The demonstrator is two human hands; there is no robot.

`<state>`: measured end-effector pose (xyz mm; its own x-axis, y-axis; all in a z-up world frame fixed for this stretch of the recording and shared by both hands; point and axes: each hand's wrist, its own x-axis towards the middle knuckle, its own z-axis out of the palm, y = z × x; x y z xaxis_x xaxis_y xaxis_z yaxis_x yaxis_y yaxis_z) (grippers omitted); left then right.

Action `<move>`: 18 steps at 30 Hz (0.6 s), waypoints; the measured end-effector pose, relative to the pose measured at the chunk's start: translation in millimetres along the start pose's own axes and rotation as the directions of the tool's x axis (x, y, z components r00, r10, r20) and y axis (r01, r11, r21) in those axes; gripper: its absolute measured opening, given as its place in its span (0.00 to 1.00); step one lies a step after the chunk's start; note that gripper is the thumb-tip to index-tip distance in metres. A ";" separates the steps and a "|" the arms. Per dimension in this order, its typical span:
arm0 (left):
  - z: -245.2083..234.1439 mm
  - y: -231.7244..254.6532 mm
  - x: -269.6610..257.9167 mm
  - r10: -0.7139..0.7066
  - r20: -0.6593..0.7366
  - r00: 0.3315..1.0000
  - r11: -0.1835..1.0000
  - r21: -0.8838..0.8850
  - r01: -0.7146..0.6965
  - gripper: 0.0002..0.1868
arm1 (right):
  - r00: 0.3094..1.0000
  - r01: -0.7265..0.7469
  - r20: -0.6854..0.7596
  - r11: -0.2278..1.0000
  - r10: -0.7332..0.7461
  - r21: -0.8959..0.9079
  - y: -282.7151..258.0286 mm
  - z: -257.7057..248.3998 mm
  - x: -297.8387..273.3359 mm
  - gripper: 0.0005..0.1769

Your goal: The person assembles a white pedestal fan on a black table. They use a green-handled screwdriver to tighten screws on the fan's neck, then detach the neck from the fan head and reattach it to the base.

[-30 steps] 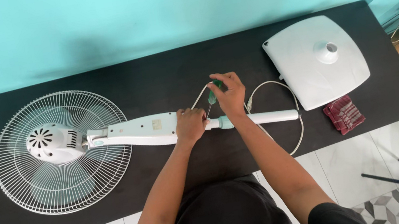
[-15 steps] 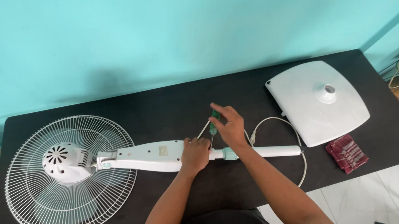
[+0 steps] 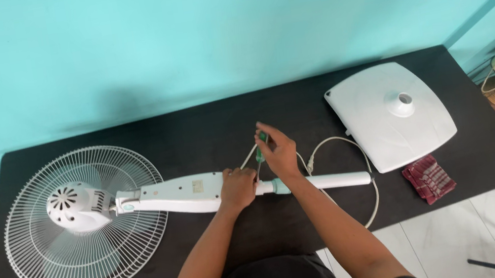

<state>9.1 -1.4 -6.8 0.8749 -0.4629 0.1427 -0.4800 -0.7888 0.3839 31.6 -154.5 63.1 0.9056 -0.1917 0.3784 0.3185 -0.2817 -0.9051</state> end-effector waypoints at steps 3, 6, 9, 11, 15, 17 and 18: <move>3.8 -0.5 -3.8 0.029 -0.001 1.000 0.996 0.087 -0.029 0.06 | 0.987 0.156 -0.023 0.978 -0.161 -0.137 2.0 -0.8 -7.8 0.21; 7.9 -0.4 -6.1 0.088 -0.074 0.993 0.988 0.136 -0.077 0.08 | 0.952 0.275 -0.066 0.930 -0.299 -0.245 6.1 -2.5 -6.7 0.23; 11.8 0.6 -8.4 0.123 -0.079 0.989 0.966 0.239 -0.101 0.10 | 0.989 0.123 -0.061 0.980 -0.134 -0.158 8.6 -2.7 -6.1 0.23; 12.5 1.9 -9.6 0.110 -0.074 0.991 0.970 0.227 -0.090 0.11 | 0.997 0.068 -0.044 0.996 -0.070 -0.061 7.1 -2.0 -5.2 0.28; 10.5 2.2 -6.6 0.102 -0.031 0.994 0.966 0.243 -0.091 0.11 | 0.991 0.119 -0.058 0.991 -0.122 -0.054 0.8 -0.3 -6.2 0.24; 10.0 0.9 -4.5 0.123 -0.064 0.990 0.965 0.240 -0.105 0.11 | 0.933 0.322 -0.090 0.919 -0.350 -0.228 -1.3 -0.4 -6.6 0.24; 10.5 0.0 -3.9 0.132 -0.078 0.988 0.965 0.237 -0.110 0.12 | 0.963 0.232 -0.078 0.939 -0.259 -0.254 -1.1 0.0 -4.3 0.23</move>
<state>5.0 -3.8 -16.9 0.8063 -0.5298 0.2630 -0.5750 -0.8063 0.1388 27.3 -153.4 62.5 0.7675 -0.1847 0.6138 0.4380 -0.5481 -0.7126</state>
